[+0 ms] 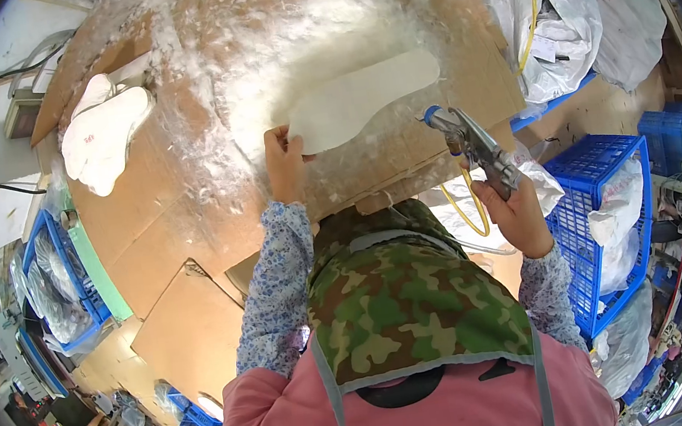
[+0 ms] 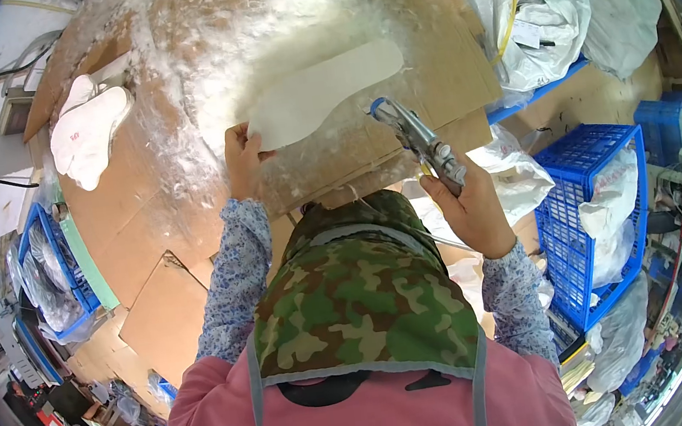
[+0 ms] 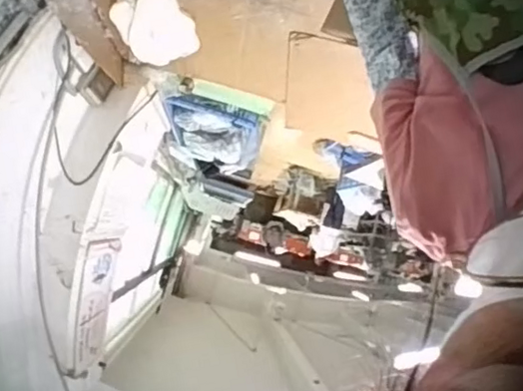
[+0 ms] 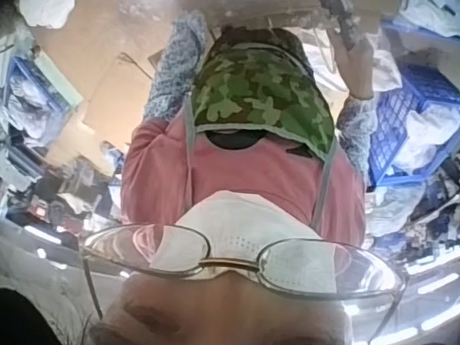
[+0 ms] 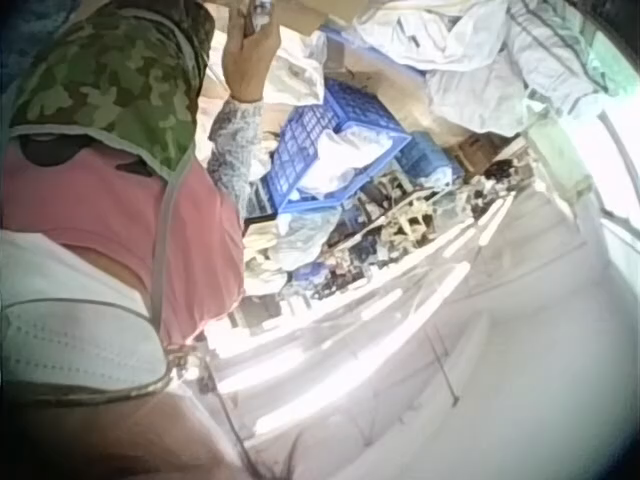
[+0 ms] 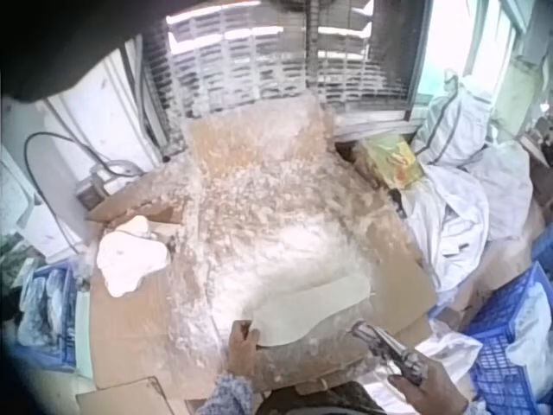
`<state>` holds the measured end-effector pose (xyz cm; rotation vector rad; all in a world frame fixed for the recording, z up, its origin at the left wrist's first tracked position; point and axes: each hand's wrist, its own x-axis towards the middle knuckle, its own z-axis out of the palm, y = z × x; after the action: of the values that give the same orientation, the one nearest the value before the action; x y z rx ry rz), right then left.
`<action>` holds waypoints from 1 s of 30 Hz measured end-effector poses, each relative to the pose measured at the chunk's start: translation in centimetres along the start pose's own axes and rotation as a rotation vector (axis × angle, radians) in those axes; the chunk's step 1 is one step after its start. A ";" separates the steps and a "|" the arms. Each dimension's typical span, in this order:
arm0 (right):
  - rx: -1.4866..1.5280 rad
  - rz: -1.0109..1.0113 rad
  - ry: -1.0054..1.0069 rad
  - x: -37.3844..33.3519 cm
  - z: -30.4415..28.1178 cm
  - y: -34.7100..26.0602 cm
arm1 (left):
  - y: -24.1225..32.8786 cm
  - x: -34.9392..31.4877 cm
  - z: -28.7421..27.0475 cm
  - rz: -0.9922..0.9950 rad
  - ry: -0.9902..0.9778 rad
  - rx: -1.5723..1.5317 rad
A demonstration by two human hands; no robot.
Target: Applying glue using a pneumatic spray gun to shoe insoles and arranging them on a cardboard board.
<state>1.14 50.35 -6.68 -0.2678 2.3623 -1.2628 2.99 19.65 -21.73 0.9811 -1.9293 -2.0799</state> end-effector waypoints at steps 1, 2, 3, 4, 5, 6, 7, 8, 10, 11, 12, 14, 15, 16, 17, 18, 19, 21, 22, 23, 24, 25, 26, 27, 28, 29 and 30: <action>0.018 0.051 0.005 0.2 0.1 -0.1 | 0.1 -0.1 -0.2 0.002 0.016 0.009; 0.014 0.030 -0.030 0.3 0.4 -0.3 | 0.1 -0.2 -0.4 0.007 0.010 0.047; 0.057 -0.030 -0.051 0.4 1.0 -0.5 | 0.1 -0.4 -0.6 0.022 -0.003 0.080; 0.110 -0.067 -0.072 0.4 1.6 -0.8 | 0.1 -0.4 -0.7 0.007 0.009 0.086; 0.075 -0.068 -0.117 0.4 2.0 -1.1 | 0.0 -0.5 -0.8 0.007 0.003 0.102; 0.049 -0.048 -0.164 0.4 2.5 -1.5 | -0.1 -0.5 -0.9 0.016 -0.011 0.108; 0.029 -0.105 -0.191 0.7 3.2 -1.7 | -0.3 -0.4 -0.9 0.000 0.002 0.112; 0.024 -0.104 -0.201 1.0 3.8 -2.0 | -0.6 -0.3 -0.9 0.007 0.003 0.119; 0.001 -0.173 -0.211 1.8 5.0 -2.4 | -1.3 -0.1 -1.0 0.005 0.018 0.119; 0.002 -0.157 -0.239 2.1 5.4 -2.5 | -1.7 0.1 -1.0 0.077 0.015 0.130; 0.003 -0.138 -0.256 2.3 5.8 -2.7 | -2.0 0.2 -1.1 0.111 0.003 0.139; 0.002 -0.116 -0.287 2.7 6.4 -2.8 | -2.5 0.3 -1.2 0.135 0.017 0.129; 0.009 -0.118 -0.294 2.9 6.6 -2.8 | -2.7 0.3 -1.3 0.139 0.002 0.099; 0.032 -0.120 -0.294 3.0 6.7 -2.8 | -2.8 0.2 -1.3 0.123 0.015 0.117; 0.015 -0.113 -0.306 3.1 6.8 -2.9 | -2.8 0.2 -1.2 0.127 0.014 0.098; 0.022 -0.099 -0.307 3.1 6.9 -2.9 | -2.8 0.1 -1.2 0.140 -0.003 0.058; 0.045 -0.090 -0.300 3.2 6.9 -2.9 | -2.6 0.0 -1.2 0.128 0.012 0.075; 0.018 -0.079 -0.293 3.4 6.8 -3.0 | -2.3 -0.1 -1.1 0.113 0.004 0.052; 0.026 -0.058 -0.280 3.5 6.8 -3.0 | -2.0 -0.2 -1.0 0.111 0.014 0.066; 0.011 -0.076 -0.279 3.5 6.7 -3.1 | -1.8 -0.2 -1.0 0.083 0.008 0.039; -0.003 -0.067 -0.272 3.6 6.6 -3.2 | -1.6 -0.3 -1.0 0.075 -0.009 -0.006; 0.003 -0.080 -0.260 3.6 6.4 -3.2 | -1.4 -0.3 -1.0 0.056 -0.002 0.010; -0.021 -0.057 -0.260 3.7 6.4 -3.2 | -1.3 -0.3 -1.0 0.043 -0.005 0.002; -0.021 -0.077 -0.243 3.8 6.3 -3.1 | -1.2 -0.3 -1.0 0.047 -0.020 -0.026; -0.021 -0.097 -0.227 3.8 6.2 -3.1 | -1.1 -0.2 -1.0 0.030 -0.012 -0.007; -0.022 -0.095 -0.224 3.9 6.1 -2.9 | -1.1 -0.2 -1.0 0.028 -0.014 -0.013; -0.010 -0.078 -0.216 3.9 6.0 -2.8 | -1.1 -0.2 -1.0 0.019 -0.024 -0.032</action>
<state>0.40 42.90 -8.39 -0.4788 2.1929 -1.1928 4.01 19.06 -22.64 0.9322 -1.9034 -2.1148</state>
